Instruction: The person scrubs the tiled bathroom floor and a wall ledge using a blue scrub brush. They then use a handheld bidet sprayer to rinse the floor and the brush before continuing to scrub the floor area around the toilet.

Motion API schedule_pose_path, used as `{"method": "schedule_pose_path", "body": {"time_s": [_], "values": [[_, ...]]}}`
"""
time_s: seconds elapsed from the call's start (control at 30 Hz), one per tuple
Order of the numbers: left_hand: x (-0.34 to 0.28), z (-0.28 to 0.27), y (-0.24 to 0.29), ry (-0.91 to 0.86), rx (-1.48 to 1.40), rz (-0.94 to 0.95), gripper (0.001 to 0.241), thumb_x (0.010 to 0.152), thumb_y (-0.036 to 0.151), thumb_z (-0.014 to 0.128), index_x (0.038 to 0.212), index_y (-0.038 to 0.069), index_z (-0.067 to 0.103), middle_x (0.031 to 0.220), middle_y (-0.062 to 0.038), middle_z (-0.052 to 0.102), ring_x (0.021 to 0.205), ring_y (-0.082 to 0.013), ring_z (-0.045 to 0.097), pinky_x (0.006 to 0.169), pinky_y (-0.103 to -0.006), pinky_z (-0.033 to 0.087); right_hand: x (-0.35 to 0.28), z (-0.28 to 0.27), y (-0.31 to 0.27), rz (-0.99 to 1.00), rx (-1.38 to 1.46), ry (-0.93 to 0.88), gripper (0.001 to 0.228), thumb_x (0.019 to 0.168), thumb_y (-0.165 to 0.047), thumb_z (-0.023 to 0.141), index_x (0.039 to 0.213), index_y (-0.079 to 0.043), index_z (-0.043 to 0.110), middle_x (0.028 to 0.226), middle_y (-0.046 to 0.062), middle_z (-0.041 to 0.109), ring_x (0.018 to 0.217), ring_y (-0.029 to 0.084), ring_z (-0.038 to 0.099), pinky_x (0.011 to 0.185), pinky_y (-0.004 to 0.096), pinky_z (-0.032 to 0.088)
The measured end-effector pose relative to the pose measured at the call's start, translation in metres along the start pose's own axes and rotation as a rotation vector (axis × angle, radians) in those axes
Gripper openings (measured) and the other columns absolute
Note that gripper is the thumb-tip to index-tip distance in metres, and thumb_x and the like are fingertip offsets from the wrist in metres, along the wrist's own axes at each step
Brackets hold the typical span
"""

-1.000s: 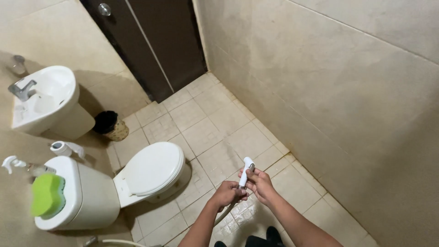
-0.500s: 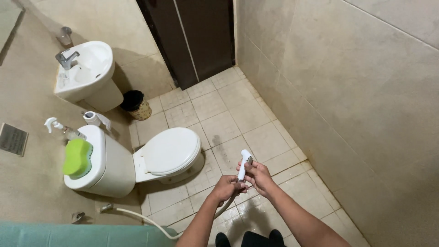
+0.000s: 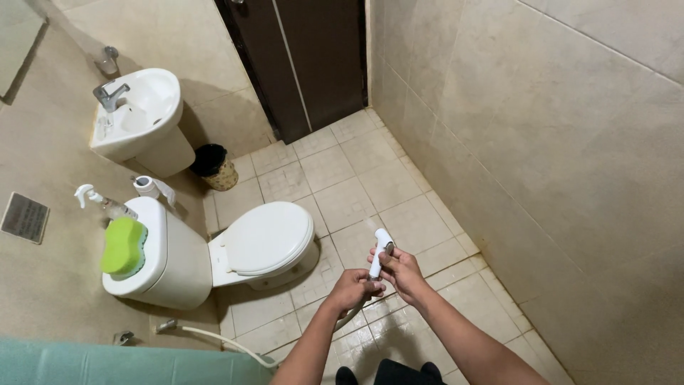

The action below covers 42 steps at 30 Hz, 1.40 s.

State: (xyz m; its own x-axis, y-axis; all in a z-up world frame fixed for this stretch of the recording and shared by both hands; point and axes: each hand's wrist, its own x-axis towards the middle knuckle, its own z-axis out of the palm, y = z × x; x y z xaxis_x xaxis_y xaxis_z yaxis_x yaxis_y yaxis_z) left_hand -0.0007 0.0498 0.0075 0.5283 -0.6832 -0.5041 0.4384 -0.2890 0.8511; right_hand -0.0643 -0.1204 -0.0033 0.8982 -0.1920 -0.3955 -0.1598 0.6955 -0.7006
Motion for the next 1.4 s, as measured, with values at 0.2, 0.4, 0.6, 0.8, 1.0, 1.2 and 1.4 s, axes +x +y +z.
{"method": "schedule_pose_path", "body": {"time_s": [0.2,0.4,0.6,0.8,1.0,1.2,1.4], "values": [[0.005,0.006,0.005,-0.029,0.022,0.019,0.021,0.092,0.002,0.069,0.111,-0.007,0.071,0.098,-0.012,0.077,0.087,-0.0179,0.075,0.082,-0.0293,0.061,-0.008,-0.004,-0.009,-0.025,0.03,-0.001,0.05,0.096,-0.016,0.063,0.14,0.005,0.052,0.136,0.018,0.064,0.126,0.03,0.064,0.104,0.046,0.057],[0.016,0.02,0.013,-0.057,0.042,-0.044,0.024,0.091,0.003,0.07,0.112,-0.007,0.07,0.097,-0.013,0.077,0.087,-0.0181,0.076,0.081,-0.0295,0.062,-0.016,-0.017,-0.014,-0.051,0.079,0.066,0.048,0.096,-0.015,0.062,0.139,0.005,0.052,0.137,0.018,0.064,0.126,0.029,0.064,0.105,0.045,0.056],[0.036,0.033,0.003,-0.142,0.076,-0.062,0.022,0.093,0.004,0.071,0.111,-0.007,0.071,0.095,-0.013,0.075,0.083,-0.0176,0.071,0.076,-0.03,0.059,-0.026,-0.037,-0.013,-0.104,0.077,0.143,0.047,0.096,-0.015,0.063,0.137,0.007,0.054,0.134,0.016,0.065,0.124,0.027,0.065,0.103,0.043,0.057],[0.043,0.047,0.012,-0.22,0.118,-0.048,0.021,0.092,0.004,0.069,0.111,-0.006,0.07,0.098,-0.013,0.077,0.087,-0.0194,0.075,0.08,-0.0299,0.061,-0.041,-0.049,-0.019,-0.151,0.158,0.183,0.047,0.096,-0.018,0.064,0.135,0.006,0.055,0.133,0.017,0.065,0.123,0.027,0.064,0.102,0.045,0.058],[0.055,0.057,0.002,-0.314,0.173,-0.105,0.022,0.092,0.003,0.068,0.112,-0.007,0.07,0.099,-0.014,0.076,0.087,-0.0199,0.074,0.079,-0.0309,0.061,-0.053,-0.064,-0.009,-0.209,0.258,0.227,0.049,0.095,-0.017,0.065,0.136,0.007,0.052,0.133,0.018,0.062,0.124,0.029,0.063,0.102,0.046,0.058],[0.053,0.06,-0.005,-0.342,0.192,-0.111,0.021,0.093,0.003,0.068,0.112,-0.005,0.07,0.099,-0.014,0.077,0.088,-0.0193,0.076,0.081,-0.03,0.063,-0.064,-0.066,0.0,-0.217,0.267,0.287,0.049,0.094,-0.016,0.065,0.136,0.007,0.052,0.135,0.02,0.063,0.125,0.03,0.063,0.102,0.046,0.058],[0.039,0.049,-0.013,-0.407,0.159,-0.084,0.025,0.091,0.005,0.069,0.113,-0.006,0.071,0.099,-0.013,0.077,0.087,-0.0197,0.075,0.082,-0.0311,0.063,-0.074,-0.057,0.028,-0.269,0.273,0.321,0.045,0.096,-0.015,0.064,0.133,0.009,0.056,0.133,0.02,0.064,0.123,0.029,0.064,0.102,0.045,0.057]]}}
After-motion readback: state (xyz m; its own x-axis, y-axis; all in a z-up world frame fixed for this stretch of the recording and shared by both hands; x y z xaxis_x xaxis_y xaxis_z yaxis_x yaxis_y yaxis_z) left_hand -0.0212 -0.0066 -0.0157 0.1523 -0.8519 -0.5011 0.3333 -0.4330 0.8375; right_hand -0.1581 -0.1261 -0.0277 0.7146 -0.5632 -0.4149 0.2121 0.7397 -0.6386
